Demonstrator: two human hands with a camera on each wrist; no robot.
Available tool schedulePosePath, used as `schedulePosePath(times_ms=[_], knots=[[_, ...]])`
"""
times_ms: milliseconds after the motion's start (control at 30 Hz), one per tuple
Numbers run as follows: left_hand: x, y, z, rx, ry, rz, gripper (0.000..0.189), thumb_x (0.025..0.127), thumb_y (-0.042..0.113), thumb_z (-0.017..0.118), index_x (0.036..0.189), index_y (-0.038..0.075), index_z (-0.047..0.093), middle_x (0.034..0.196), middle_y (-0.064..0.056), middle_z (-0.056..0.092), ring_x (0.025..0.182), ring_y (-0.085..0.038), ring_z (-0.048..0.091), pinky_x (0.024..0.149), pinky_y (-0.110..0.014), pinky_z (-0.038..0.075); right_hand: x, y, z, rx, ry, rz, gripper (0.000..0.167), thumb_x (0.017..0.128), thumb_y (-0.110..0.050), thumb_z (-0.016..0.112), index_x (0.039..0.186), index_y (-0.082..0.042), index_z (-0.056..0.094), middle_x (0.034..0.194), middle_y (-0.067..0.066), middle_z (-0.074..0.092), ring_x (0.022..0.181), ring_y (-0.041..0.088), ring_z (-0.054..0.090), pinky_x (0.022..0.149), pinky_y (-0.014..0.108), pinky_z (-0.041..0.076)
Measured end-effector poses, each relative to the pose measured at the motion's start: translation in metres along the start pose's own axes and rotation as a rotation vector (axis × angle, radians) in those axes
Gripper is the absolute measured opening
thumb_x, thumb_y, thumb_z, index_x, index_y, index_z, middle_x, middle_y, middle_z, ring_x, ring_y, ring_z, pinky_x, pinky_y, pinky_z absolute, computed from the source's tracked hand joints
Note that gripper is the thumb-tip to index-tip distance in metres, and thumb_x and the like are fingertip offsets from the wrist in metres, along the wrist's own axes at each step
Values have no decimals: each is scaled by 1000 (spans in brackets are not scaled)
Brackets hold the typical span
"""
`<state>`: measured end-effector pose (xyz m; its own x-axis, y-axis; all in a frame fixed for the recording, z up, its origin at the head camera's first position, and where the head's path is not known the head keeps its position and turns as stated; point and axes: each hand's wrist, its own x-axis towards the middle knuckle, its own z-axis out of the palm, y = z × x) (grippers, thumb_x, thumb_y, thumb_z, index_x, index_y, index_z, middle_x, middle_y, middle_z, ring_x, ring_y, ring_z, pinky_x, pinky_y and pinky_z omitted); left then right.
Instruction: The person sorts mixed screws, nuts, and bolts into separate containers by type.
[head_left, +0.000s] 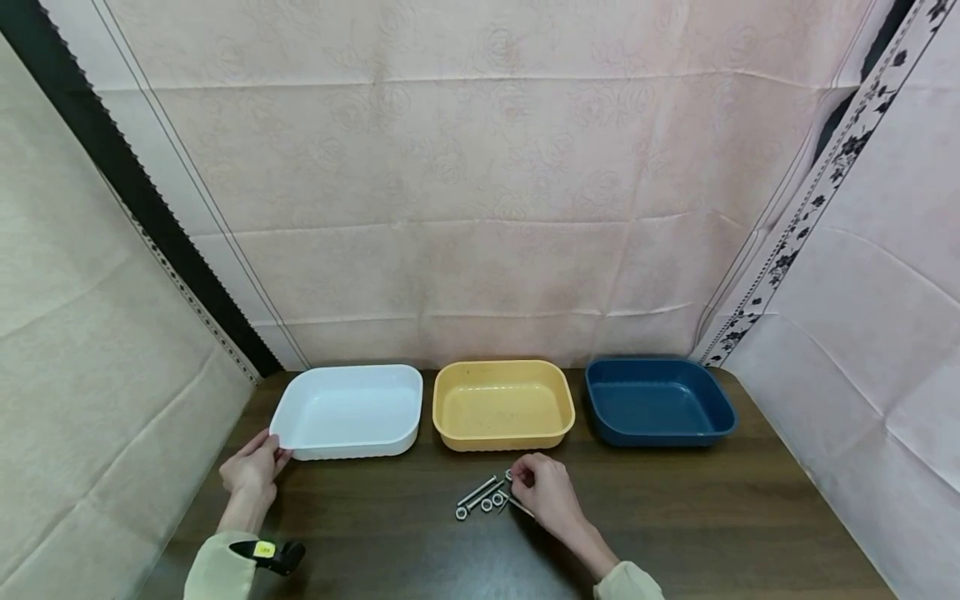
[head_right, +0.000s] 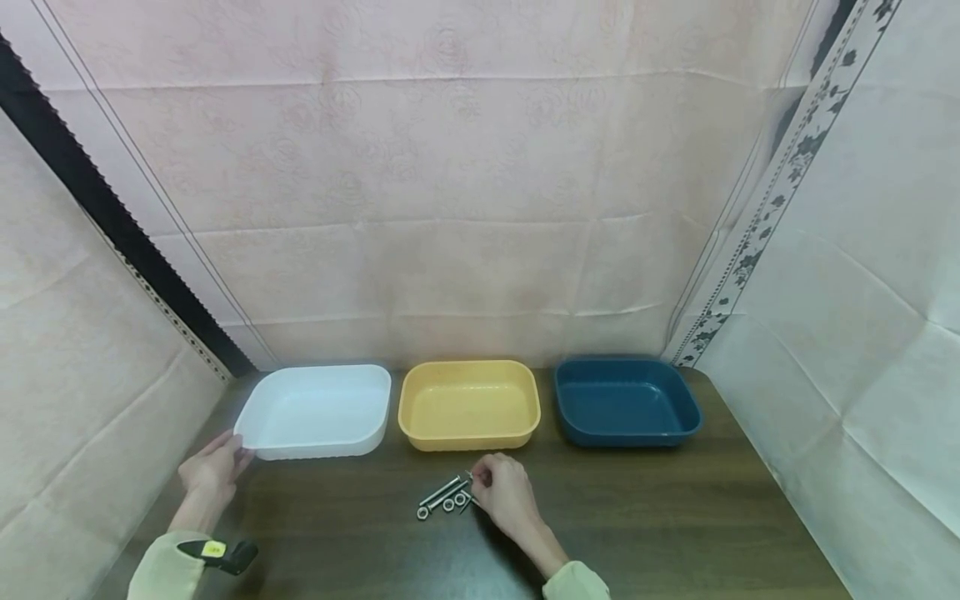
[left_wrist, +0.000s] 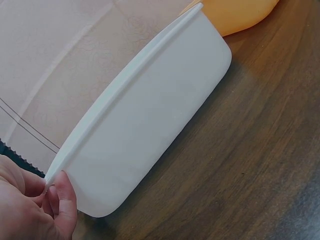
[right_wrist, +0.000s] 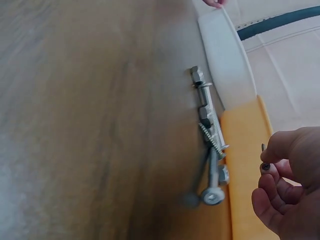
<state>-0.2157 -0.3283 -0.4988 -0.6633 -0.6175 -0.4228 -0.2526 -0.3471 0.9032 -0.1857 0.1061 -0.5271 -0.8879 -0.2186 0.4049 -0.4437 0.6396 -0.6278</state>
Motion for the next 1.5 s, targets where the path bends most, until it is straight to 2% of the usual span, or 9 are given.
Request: schedulePosePath(times_ms=[200,500,833,1100,1367,1500], knots=[[-1,1,-1,1,-6,2,49,98,9,61,145,4,50,121,-9,54,72,-4,67,76,-23,58,8,-8,0,33,31,-41,19,74,8,74,77,-10,68,72,-7,60,66,6,55,57,22,50],[-1,-1,0,7,7,5,47,99,10,61,145,5,51,123,-9,53,72,-4,67,75,-22,58,19,-20,3,83,80,-152,20,71,12,74,77,-7,67,71,-3,61,64,8,57,55,22,50],[-1,0,1,14,6,8,47,99,10,60,146,5,51,128,-11,52,74,-4,66,78,-23,58,41,-40,7,95,38,-157,14,77,5,75,81,-7,70,76,-3,63,68,10,58,59,22,52],[0,-4,0,7,13,54,47,97,6,61,143,1,53,97,0,60,71,-3,66,75,-22,58,56,-55,19,94,19,-190,12,79,5,74,82,-5,70,76,-1,64,68,10,59,59,21,52],[-1,-4,0,16,12,60,47,98,6,60,144,1,52,118,-11,57,71,-2,66,76,-22,58,69,-66,28,109,-13,-176,11,80,5,73,82,-5,70,77,0,64,71,14,61,61,24,52],[0,-5,0,2,17,56,47,97,6,61,143,1,53,107,-6,60,69,-2,65,75,-22,58,75,-71,33,122,-22,-182,10,80,4,73,82,-5,70,77,1,65,71,14,60,62,23,52]])
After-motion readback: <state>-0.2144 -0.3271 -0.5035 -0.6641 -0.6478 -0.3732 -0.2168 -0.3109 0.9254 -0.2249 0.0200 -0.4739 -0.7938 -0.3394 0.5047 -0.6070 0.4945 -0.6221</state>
